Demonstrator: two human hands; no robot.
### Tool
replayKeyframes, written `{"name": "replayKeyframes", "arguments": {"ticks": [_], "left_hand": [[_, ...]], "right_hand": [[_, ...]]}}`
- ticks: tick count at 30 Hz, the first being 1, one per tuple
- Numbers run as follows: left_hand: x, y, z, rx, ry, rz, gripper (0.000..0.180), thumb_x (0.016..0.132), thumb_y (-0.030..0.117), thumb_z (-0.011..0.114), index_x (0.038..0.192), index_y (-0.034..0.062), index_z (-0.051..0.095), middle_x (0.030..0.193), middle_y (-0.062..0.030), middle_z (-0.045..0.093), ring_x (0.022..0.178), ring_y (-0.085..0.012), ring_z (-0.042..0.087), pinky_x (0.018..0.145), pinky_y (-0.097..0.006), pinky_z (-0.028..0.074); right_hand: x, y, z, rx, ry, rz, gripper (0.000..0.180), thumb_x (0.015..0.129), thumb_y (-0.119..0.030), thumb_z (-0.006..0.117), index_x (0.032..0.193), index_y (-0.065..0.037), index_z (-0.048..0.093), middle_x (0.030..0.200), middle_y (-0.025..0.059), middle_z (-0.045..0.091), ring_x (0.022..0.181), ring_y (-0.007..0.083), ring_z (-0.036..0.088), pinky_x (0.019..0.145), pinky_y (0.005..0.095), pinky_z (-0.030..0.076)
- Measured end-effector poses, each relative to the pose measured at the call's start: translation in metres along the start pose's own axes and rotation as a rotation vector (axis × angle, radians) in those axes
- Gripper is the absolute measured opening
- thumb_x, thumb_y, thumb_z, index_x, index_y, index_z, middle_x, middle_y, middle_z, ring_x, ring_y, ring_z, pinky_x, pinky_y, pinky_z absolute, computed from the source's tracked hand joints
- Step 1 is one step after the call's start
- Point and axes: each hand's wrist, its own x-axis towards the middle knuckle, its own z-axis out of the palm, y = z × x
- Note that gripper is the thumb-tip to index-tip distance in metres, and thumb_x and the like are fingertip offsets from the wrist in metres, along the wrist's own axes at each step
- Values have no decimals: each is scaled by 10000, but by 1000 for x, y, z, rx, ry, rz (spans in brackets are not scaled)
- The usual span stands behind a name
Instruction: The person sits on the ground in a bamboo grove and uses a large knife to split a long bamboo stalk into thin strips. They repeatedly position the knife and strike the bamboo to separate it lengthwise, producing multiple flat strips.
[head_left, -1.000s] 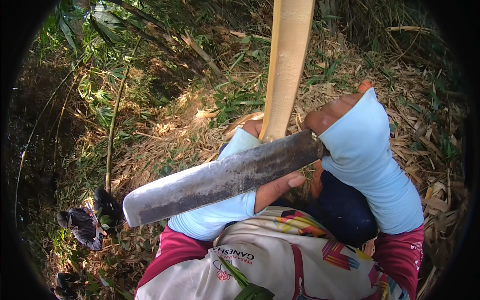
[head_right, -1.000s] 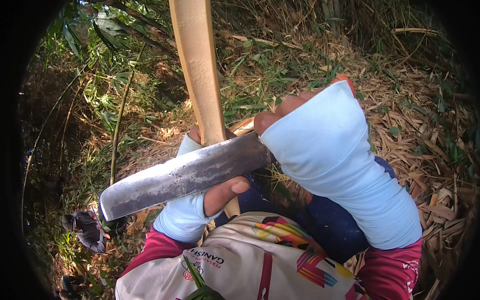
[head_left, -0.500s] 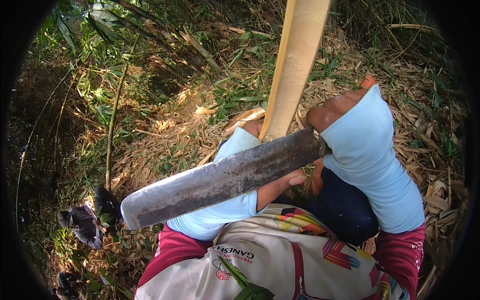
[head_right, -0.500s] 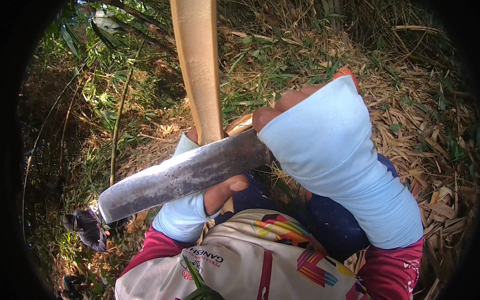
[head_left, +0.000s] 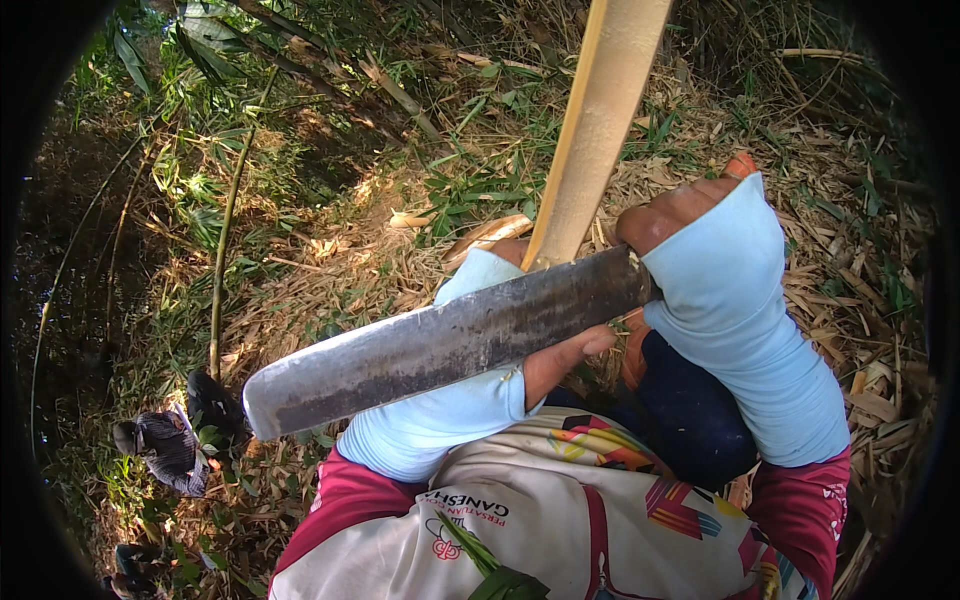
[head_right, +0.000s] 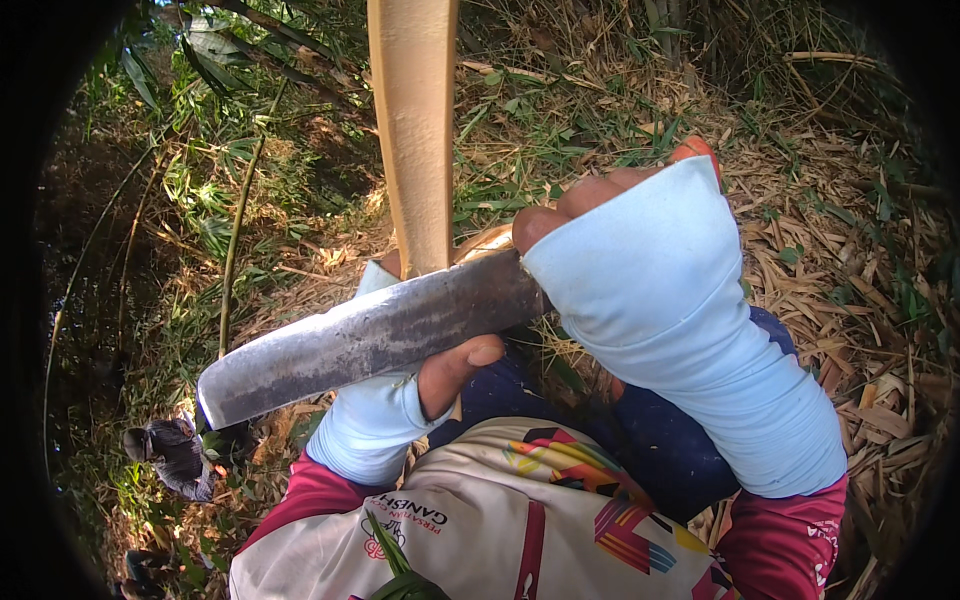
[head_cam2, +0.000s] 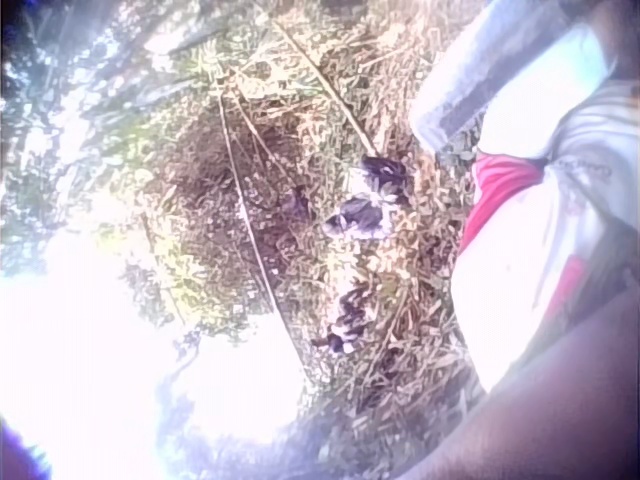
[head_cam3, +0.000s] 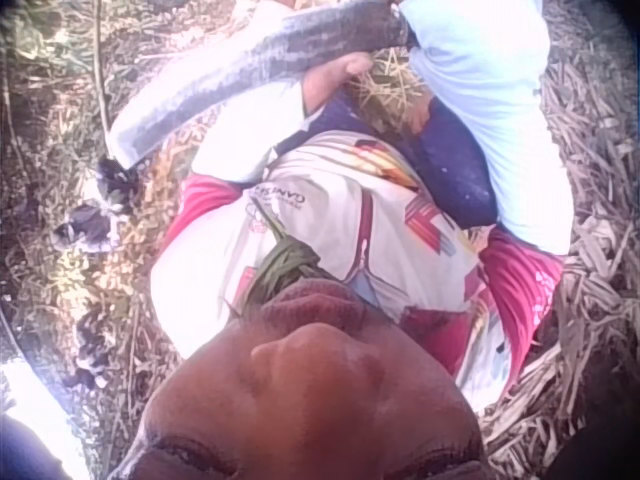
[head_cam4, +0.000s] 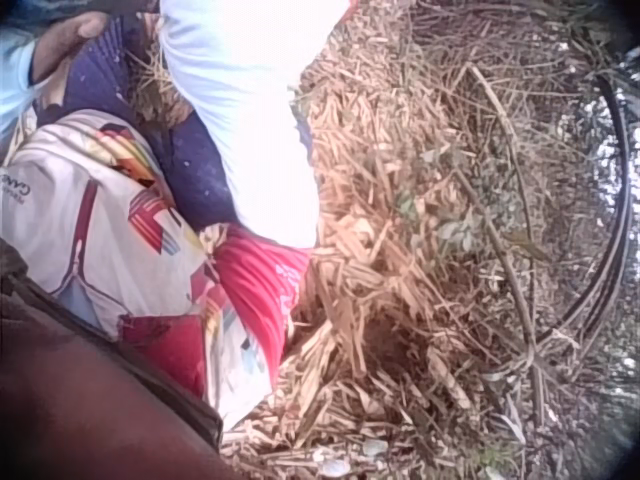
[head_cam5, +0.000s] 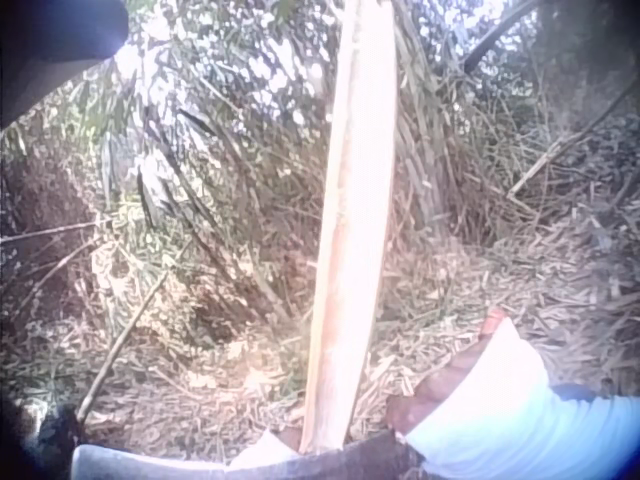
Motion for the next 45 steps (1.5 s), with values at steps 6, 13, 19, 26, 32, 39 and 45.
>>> {"name": "replayKeyframes", "arguments": {"ticks": [6, 13, 19, 26, 32, 39, 45], "left_hand": [[0, 3, 0, 31, 17, -32, 386, 833, 189, 794, 1146, 11, 652, 959, -125, 664, 874, -209, 655, 772, -340, 498], [-2, 2, 0, 26, 44, -135, 562, 777, 278, 860, 1169, -32, 603, 979, -96, 701, 882, -159, 655, 785, -291, 514], [0, -5, -3, 17, 34, -71, 462, 787, 195, 834, 1142, -5, 618, 931, -100, 676, 833, -183, 655, 747, -316, 514], [-3, -5, -5, -249, 56, -324, 936, 679, 170, 915, 1396, -41, 350, 1100, -136, 686, 1048, -205, 659, 924, -327, 512], [0, 0, -5, -346, 37, -426, 886, 680, 187, 916, 1351, -39, 384, 1114, -132, 681, 1042, -197, 658, 921, -324, 511], [-1, -12, -3, -252, 52, -312, 803, 700, 208, 904, 1306, -32, 434, 1075, -123, 671, 1005, -188, 648, 874, -316, 508], [-2, -9, -1, -243, 44, -262, 593, 767, 229, 866, 1211, -10, 553, 973, -93, 662, 902, -154, 634, 772, -302, 502]], "right_hand": [[1, -2, 0, -55, -5, 15, 83, 786, -222, 633, 869, -221, 637, 691, -50, 530, 685, 170, 611, 741, 484, 406], [1, -2, 3, -53, 34, 17, 75, 785, -217, 631, 859, -217, 634, 682, -47, 520, 679, 173, 610, 739, 488, 404], [1, -3, 6, -48, -57, 27, 93, 799, -221, 625, 890, -217, 644, 710, -34, 559, 715, 183, 626, 737, 475, 406], [9, -16, -3, -39, -271, 12, 151, 852, -251, 586, 976, -205, 657, 784, -27, 626, 781, 185, 657, 718, 448, 412], [7, -14, 0, -40, -245, 8, 152, 847, -250, 585, 971, -204, 659, 774, -28, 621, 761, 183, 654, 707, 444, 413], [9, -13, 0, -38, -210, 9, 146, 828, -229, 602, 953, -199, 672, 743, -9, 624, 724, 192, 664, 664, 413, 433], [9, -12, 0, -35, -200, 3, 150, 823, -218, 603, 951, -193, 675, 734, -5, 623, 720, 193, 668, 650, 413, 441]]}}
